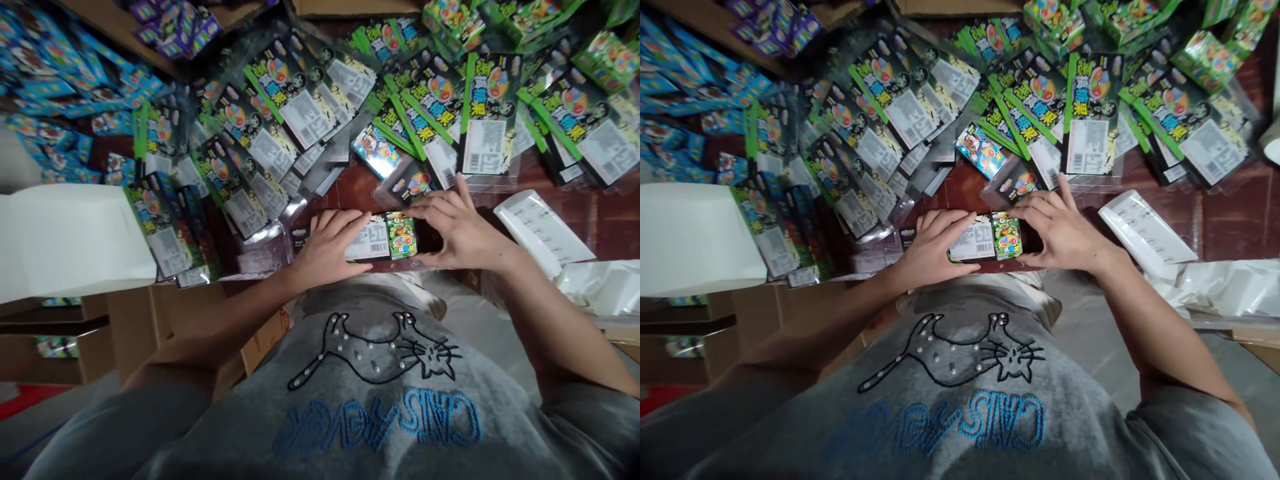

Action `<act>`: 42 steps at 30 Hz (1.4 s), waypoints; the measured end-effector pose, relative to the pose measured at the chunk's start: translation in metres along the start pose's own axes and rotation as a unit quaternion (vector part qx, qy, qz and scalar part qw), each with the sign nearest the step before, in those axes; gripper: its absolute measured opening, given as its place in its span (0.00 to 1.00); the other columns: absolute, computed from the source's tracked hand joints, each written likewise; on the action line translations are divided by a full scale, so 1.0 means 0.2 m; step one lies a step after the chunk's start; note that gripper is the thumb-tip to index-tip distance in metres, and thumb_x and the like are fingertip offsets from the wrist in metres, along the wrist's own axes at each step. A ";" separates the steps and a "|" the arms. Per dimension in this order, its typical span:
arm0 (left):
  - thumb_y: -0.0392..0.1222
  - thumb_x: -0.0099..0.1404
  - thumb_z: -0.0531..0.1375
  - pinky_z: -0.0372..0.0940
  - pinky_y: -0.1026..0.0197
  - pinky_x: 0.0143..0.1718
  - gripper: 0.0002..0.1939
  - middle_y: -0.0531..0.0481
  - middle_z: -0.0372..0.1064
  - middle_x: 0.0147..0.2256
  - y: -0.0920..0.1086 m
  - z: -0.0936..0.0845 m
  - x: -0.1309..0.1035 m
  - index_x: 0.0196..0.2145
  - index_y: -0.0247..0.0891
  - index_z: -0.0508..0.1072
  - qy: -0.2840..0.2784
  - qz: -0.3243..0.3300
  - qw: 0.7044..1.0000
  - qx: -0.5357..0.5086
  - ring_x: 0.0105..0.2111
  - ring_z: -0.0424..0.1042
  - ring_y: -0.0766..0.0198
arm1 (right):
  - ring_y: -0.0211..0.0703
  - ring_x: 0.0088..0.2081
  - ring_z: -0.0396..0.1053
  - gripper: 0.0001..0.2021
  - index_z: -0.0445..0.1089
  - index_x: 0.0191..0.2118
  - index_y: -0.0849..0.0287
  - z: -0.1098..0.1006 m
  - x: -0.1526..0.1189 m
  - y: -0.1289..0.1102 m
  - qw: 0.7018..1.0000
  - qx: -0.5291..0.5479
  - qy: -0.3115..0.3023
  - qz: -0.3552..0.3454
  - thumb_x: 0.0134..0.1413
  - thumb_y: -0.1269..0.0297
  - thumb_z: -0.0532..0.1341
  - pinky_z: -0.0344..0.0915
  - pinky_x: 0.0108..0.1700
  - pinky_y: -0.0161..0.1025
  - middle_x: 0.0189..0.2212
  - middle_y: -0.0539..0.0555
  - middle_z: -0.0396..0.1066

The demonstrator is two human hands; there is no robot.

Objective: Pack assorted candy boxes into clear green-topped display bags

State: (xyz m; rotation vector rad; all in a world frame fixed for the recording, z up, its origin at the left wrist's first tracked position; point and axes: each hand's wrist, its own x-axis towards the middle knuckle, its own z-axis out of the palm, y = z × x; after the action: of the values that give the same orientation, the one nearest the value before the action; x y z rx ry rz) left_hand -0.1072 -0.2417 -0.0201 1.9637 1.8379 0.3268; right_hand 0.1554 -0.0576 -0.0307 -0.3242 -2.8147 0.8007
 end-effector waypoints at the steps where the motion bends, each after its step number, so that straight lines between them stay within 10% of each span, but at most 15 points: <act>1: 0.54 0.59 0.74 0.58 0.44 0.62 0.50 0.40 0.68 0.64 0.00 -0.01 0.00 0.73 0.42 0.62 0.000 0.003 1.000 -0.008 0.62 0.64 0.42 | 0.69 0.63 0.69 0.38 0.65 0.69 0.54 -0.02 0.01 0.00 1.000 0.007 -0.001 -0.002 0.60 0.40 0.67 0.34 0.76 0.79 0.60 0.64 0.75; 15: 0.51 0.59 0.76 0.62 0.38 0.67 0.51 0.39 0.63 0.64 0.16 -0.07 0.08 0.73 0.44 0.58 0.115 -0.053 0.989 -0.077 0.65 0.65 0.41 | 0.67 0.71 0.64 0.44 0.58 0.76 0.51 -0.19 0.10 -0.05 0.995 0.092 -0.004 0.030 0.62 0.34 0.64 0.44 0.77 0.74 0.71 0.64 0.66; 20: 0.51 0.57 0.79 0.65 0.38 0.68 0.55 0.37 0.60 0.64 0.24 -0.06 0.20 0.74 0.45 0.56 0.183 -0.067 0.966 -0.168 0.67 0.63 0.40 | 0.61 0.66 0.71 0.34 0.65 0.72 0.50 -0.14 0.17 -0.07 0.949 0.204 0.179 0.158 0.69 0.38 0.60 0.67 0.69 0.63 0.67 0.60 0.71; 26: 0.45 0.76 0.61 0.74 0.45 0.58 0.25 0.42 0.76 0.56 0.15 0.02 0.31 0.67 0.43 0.67 0.130 -0.096 0.861 -0.482 0.54 0.78 0.53 | 0.45 0.34 0.77 0.24 0.76 0.61 0.50 -0.19 0.14 -0.06 0.915 0.276 0.194 0.221 0.65 0.45 0.68 0.77 0.40 0.45 0.36 0.52 0.80; 31: 0.44 0.72 0.65 0.74 0.47 0.58 0.21 0.43 0.79 0.53 0.16 0.08 0.34 0.60 0.40 0.71 0.158 -0.151 0.801 -0.558 0.53 0.79 0.55 | 0.49 0.47 0.81 0.22 0.77 0.60 0.51 -0.21 0.14 -0.05 0.931 0.244 0.162 0.217 0.67 0.46 0.67 0.78 0.54 0.49 0.49 0.54 0.83; 42: 0.43 0.73 0.64 0.75 0.54 0.49 0.22 0.45 0.79 0.47 0.12 0.03 0.28 0.62 0.40 0.69 0.117 -0.067 0.863 -0.487 0.45 0.79 0.60 | 0.48 0.47 0.81 0.19 0.78 0.56 0.55 -0.29 0.12 0.05 0.931 0.299 0.093 0.190 0.67 0.50 0.67 0.79 0.57 0.50 0.49 0.55 0.83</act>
State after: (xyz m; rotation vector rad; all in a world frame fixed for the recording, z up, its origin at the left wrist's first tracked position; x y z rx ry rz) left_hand -0.0773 -0.1886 -0.0203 1.1035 1.4459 1.2119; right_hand 0.1477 -0.0143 0.0150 -0.7957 -2.2111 1.5555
